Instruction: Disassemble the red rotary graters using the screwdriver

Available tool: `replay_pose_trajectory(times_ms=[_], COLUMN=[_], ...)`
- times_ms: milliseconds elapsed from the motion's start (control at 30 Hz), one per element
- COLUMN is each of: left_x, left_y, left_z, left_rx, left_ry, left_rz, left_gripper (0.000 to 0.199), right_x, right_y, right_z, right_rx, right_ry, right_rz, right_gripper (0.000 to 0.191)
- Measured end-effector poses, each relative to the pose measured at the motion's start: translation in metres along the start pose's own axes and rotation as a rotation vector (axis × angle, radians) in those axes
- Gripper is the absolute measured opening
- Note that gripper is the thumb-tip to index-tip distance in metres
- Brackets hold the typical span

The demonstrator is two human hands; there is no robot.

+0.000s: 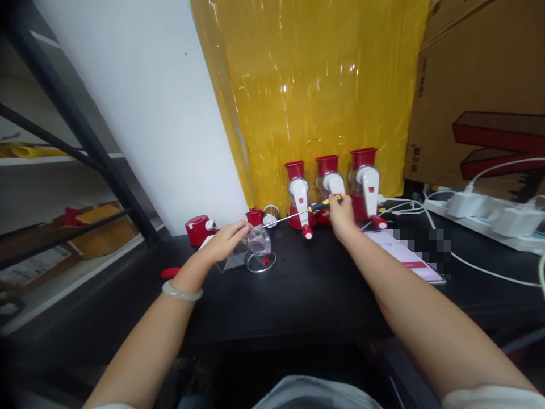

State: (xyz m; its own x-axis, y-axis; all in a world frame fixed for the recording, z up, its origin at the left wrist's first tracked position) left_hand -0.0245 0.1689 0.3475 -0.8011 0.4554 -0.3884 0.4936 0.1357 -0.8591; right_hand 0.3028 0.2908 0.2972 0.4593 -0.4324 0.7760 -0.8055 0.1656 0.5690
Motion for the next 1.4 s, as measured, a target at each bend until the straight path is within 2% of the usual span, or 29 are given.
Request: replay_pose_trajectory(times_ms=[133, 400, 533, 667, 1033, 1233, 1400], left_x=[-0.001, -0.003, -0.003, -0.004, -0.007, -0.004, -0.005], left_y=[0.0, -0.001, 0.0, -0.001, -0.002, -0.001, -0.001], left_z=[0.0, 0.0, 0.0, 0.0, 0.001, 0.001, 0.0], left_rx=[0.0, 0.006, 0.007, -0.008, 0.003, 0.002, 0.009], left_ry=[-0.012, -0.015, -0.012, -0.007, -0.008, -0.024, -0.022], left_rz=[0.005, -0.018, -0.009, -0.024, -0.018, -0.02, -0.019], left_gripper=[0.042, 0.042, 0.042, 0.043, 0.04, 0.041, 0.04], right_x=[0.002, 0.004, 0.002, 0.001, 0.007, 0.013, 0.01], right_y=[0.006, 0.004, 0.001, 0.001, 0.009, 0.009, 0.006], right_z=[0.002, 0.003, 0.002, 0.002, 0.007, 0.012, 0.007], right_rx=[0.015, 0.006, -0.027, -0.016, 0.056, -0.013, -0.035], right_ry=[0.074, 0.051, 0.025, -0.021, 0.074, 0.102, 0.06], right_rz=[-0.039, -0.062, 0.027, 0.024, -0.097, -0.12, -0.064], right_gripper=[0.019, 0.015, 0.028, 0.038, 0.029, 0.01, 0.014])
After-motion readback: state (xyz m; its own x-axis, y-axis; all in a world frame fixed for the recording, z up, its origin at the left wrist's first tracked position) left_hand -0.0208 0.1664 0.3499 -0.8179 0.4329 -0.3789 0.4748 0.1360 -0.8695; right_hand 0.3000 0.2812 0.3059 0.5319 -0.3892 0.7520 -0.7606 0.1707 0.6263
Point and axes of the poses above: each hand's wrist, its own z-axis away from the middle knuckle, its own y-axis out of the palm, x = y × z, the point moved 4 cm from there along -z, towards the middle knuckle, and after that the axes turned 5 degrees about -z, right-handed, at the moved point
